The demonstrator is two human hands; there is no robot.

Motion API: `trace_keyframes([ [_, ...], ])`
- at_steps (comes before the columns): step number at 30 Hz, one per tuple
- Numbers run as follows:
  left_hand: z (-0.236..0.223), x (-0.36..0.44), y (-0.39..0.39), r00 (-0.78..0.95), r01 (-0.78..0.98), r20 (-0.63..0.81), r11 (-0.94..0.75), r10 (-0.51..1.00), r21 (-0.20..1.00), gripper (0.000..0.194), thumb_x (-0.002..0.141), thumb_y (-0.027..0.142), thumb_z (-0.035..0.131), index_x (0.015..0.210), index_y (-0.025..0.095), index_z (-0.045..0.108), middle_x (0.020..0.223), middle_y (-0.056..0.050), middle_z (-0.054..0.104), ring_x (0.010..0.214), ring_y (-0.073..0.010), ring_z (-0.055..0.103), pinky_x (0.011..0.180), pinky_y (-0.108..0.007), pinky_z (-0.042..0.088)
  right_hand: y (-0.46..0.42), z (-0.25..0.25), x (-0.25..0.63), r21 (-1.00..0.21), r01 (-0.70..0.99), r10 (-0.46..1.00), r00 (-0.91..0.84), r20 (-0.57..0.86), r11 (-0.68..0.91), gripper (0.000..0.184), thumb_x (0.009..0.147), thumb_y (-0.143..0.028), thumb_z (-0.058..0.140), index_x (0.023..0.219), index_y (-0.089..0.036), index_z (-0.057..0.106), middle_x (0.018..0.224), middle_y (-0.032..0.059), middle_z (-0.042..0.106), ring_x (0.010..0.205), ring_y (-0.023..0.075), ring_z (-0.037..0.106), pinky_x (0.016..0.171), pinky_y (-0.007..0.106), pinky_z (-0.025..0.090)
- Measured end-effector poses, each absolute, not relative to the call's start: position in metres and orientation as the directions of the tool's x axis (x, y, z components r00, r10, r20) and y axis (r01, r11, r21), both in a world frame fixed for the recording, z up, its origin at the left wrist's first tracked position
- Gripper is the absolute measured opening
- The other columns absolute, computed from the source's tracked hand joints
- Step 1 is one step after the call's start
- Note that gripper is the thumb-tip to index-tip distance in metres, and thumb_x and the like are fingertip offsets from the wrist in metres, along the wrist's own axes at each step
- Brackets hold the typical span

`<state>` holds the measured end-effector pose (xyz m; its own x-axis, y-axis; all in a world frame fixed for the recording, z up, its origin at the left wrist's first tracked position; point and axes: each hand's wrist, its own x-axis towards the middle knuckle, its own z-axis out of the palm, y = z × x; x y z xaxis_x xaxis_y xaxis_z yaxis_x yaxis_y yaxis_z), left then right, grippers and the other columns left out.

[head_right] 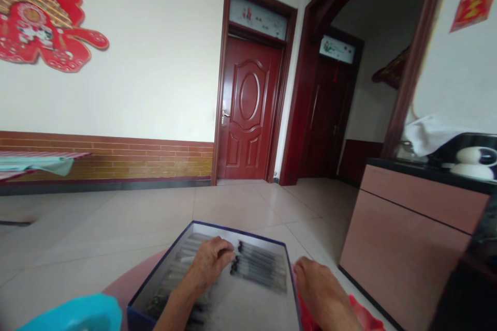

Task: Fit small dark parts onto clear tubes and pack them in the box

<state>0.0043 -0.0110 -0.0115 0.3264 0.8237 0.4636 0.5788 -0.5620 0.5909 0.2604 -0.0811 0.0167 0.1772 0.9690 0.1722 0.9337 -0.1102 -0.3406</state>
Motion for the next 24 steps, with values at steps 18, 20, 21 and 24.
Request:
trace_keyframes([
  [18,-0.005,0.003,-0.011,0.179,0.173,0.576,-0.602,0.798,0.780,0.018,0.077,0.029,0.055,0.088,0.022,0.067,0.081,-0.003,0.062,0.075,-0.0166,0.057,0.069,-0.026,0.042,-0.053,0.016,0.151,-0.476,0.862,0.964,-0.052,0.261,0.175,0.030,0.080,-0.023,0.031,0.089,-0.018,0.060,0.089,0.0091,0.068,0.088,0.0223,0.062,0.077,0.030,0.041],
  [20,-0.003,0.002,-0.009,0.069,-0.005,0.508,-0.508,0.859,0.861,0.027,0.078,0.038,0.053,0.095,0.020,0.065,0.084,-0.005,0.063,0.076,-0.0178,0.059,0.070,-0.027,0.045,-0.048,0.006,0.144,-0.518,0.836,0.967,-0.056,0.250,0.183,0.032,0.081,-0.022,0.030,0.092,-0.017,0.059,0.092,0.0106,0.068,0.089,0.0221,0.061,0.079,0.031,0.040],
  [21,-0.003,0.001,-0.008,0.028,-0.105,0.446,-0.441,0.894,0.891,0.032,0.078,0.042,0.054,0.096,0.019,0.064,0.084,-0.005,0.063,0.076,-0.0185,0.061,0.071,-0.028,0.046,-0.047,0.002,0.142,-0.540,0.820,0.968,-0.061,0.244,0.188,0.033,0.081,-0.022,0.029,0.093,-0.016,0.059,0.093,0.0115,0.067,0.089,0.0220,0.061,0.079,0.031,0.040],
  [24,-0.002,-0.001,-0.005,-0.035,-0.397,0.266,-0.257,0.963,0.881,0.041,0.070,0.049,0.062,0.095,0.016,0.060,0.080,-0.004,0.062,0.078,-0.0211,0.063,0.070,-0.030,0.047,-0.047,-0.006,0.134,-0.609,0.768,0.972,-0.072,0.224,0.197,0.033,0.082,-0.024,0.028,0.091,-0.016,0.059,0.090,0.0122,0.067,0.088,0.0217,0.061,0.080,0.032,0.040],
])
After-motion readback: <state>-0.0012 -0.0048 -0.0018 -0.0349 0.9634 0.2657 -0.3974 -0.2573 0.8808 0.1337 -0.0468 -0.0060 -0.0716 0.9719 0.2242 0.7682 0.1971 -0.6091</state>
